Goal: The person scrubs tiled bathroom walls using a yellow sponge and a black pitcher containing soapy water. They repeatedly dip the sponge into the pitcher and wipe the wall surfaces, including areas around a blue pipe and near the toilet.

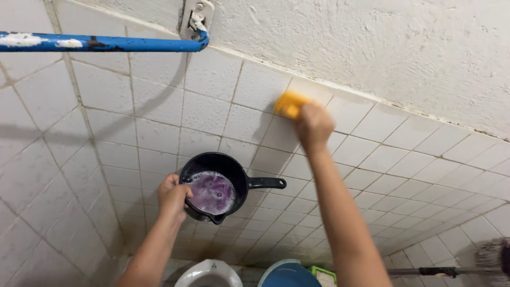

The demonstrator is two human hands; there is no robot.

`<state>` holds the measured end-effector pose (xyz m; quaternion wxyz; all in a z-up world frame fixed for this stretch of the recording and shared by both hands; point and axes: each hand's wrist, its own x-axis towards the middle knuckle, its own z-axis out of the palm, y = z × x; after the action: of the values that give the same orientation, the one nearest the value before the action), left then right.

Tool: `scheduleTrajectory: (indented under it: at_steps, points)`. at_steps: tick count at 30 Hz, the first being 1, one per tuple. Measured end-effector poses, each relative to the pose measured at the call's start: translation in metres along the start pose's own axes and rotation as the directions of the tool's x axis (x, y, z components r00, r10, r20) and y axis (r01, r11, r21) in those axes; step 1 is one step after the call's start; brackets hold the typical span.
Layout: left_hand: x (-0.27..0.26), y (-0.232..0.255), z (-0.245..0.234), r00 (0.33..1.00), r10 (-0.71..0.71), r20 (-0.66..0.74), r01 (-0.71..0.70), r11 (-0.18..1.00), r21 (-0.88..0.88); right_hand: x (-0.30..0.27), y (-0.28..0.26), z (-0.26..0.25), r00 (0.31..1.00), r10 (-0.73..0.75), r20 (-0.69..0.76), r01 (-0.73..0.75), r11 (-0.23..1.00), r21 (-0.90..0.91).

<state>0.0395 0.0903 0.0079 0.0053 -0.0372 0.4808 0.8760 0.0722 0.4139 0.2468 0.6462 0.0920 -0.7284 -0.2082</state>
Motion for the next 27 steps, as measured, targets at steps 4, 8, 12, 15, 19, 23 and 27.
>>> scheduleTrajectory:
  at_steps: [4, 8, 12, 15, 19, 23, 27]
  points:
    - [-0.009, -0.011, 0.014, 1.000, 0.031, 0.000, -0.031, 0.999, 0.036, -0.080, -0.048, -0.021, 0.951, -0.154, 0.268, 0.065, 0.947, 0.314]
    - [-0.022, -0.023, 0.033, 0.999, 0.045, 0.018, -0.046, 0.995, 0.084, -0.107, -0.074, -0.038, 0.917, -0.084, 0.389, -0.109, 0.887, 0.449]
    - [-0.036, -0.031, 0.057, 0.996, 0.051, 0.067, -0.058, 0.993, 0.101, -0.107, -0.117, -0.041, 0.738, -0.455, 0.498, -0.021, 0.722, 0.691]
    - [-0.046, -0.036, 0.070, 0.997, 0.029, 0.078, -0.038, 0.992, 0.118, -0.117, -0.151, -0.043, 0.445, -0.545, 0.711, -0.083, 0.765, 0.638]
    - [-0.055, -0.039, 0.076, 0.993, 0.024, 0.112, -0.030, 0.998, 0.060, -0.124, -0.148, -0.051, 0.138, -0.530, 0.836, -0.333, 0.771, 0.544]
    - [-0.056, -0.043, 0.088, 0.997, -0.008, 0.080, 0.003, 0.998, 0.062, -0.103, -0.103, -0.070, 0.423, -0.490, 0.762, -0.408, 0.648, 0.643]
    - [-0.049, -0.045, 0.112, 0.992, -0.013, 0.126, 0.015, 1.000, -0.020, -0.056, -0.053, -0.080, 0.764, -0.365, 0.533, -0.183, 0.668, 0.721]
